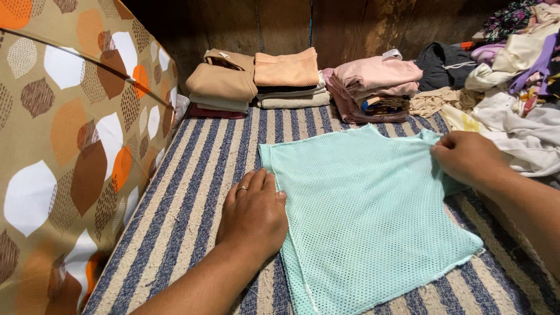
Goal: The person picks up a light orange tank top and a light blue tank top from a pile of clothes, spreads them out on a striped surface, and folds each one by hand into a rectangular shape.
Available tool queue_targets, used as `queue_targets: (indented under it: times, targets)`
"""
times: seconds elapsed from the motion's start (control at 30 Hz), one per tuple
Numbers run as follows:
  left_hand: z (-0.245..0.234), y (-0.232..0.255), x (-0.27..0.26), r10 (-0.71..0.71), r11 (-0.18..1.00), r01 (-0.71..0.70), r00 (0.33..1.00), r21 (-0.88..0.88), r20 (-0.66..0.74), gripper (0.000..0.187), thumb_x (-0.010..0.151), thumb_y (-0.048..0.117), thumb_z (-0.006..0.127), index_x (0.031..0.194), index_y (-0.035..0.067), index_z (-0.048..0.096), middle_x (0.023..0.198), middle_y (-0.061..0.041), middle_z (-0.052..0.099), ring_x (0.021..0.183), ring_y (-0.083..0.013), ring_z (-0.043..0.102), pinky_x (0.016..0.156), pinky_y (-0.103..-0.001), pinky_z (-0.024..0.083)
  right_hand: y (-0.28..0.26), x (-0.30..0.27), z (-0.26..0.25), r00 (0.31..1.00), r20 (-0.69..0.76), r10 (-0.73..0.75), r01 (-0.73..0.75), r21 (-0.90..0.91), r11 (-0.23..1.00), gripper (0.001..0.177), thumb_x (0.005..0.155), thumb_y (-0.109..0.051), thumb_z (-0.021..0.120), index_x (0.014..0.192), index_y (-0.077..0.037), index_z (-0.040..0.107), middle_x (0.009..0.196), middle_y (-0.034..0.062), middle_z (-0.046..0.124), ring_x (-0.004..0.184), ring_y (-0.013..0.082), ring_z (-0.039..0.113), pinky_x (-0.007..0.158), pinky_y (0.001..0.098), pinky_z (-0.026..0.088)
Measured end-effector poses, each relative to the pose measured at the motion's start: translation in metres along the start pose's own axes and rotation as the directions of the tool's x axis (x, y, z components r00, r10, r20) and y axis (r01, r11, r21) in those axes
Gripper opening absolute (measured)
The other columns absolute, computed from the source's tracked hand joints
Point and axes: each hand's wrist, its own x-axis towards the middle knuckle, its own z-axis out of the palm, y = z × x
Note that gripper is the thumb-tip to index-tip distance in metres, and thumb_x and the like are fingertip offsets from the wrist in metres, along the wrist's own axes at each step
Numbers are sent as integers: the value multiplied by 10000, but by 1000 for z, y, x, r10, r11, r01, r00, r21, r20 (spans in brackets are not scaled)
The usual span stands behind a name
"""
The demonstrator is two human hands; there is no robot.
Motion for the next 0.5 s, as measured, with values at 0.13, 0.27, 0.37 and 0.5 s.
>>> queue_targets:
  times: [0.13,0.27,0.37,0.5]
  targets:
    - [0,2,0,-3,999,3,1000,43,10,562,1039,322,339,1492,-9,331,1588,-147,304,1514,-282,184,1229,-454,113,17,2,-2,996,-43,79,-82,-71,994,300,942,-365,705,1118,-147,815,995,112,802,899,286,741,835,429,556]
    - [-3,3,0,-34,999,33,998,24,48,587,1037,322,314,1533,7,296,1620,-144,277,1509,-275,155,1216,-460,88,-2,-15,-16,995,31,91,-90,-42,995,313,956,-338,681,1155,-130,804,1051,109,797,952,273,738,890,427,572]
    - [-6,4,0,-39,999,37,997,31,69,569,1051,326,316,1523,9,303,1612,-145,275,1520,-276,154,1227,-467,86,-33,-37,-25,1000,27,-7,8,-41,999,370,992,-336,646,1291,-127,712,1194,167,702,975,315,718,863,453,592]
    - [-12,7,-3,-105,991,110,992,-77,68,616,1029,368,349,1574,84,311,1593,-118,286,1517,-266,174,1232,-448,107,-78,-55,-18,892,-63,-448,449,-6,894,358,939,-332,685,1215,-106,718,1252,168,638,1089,319,650,923,463,536]
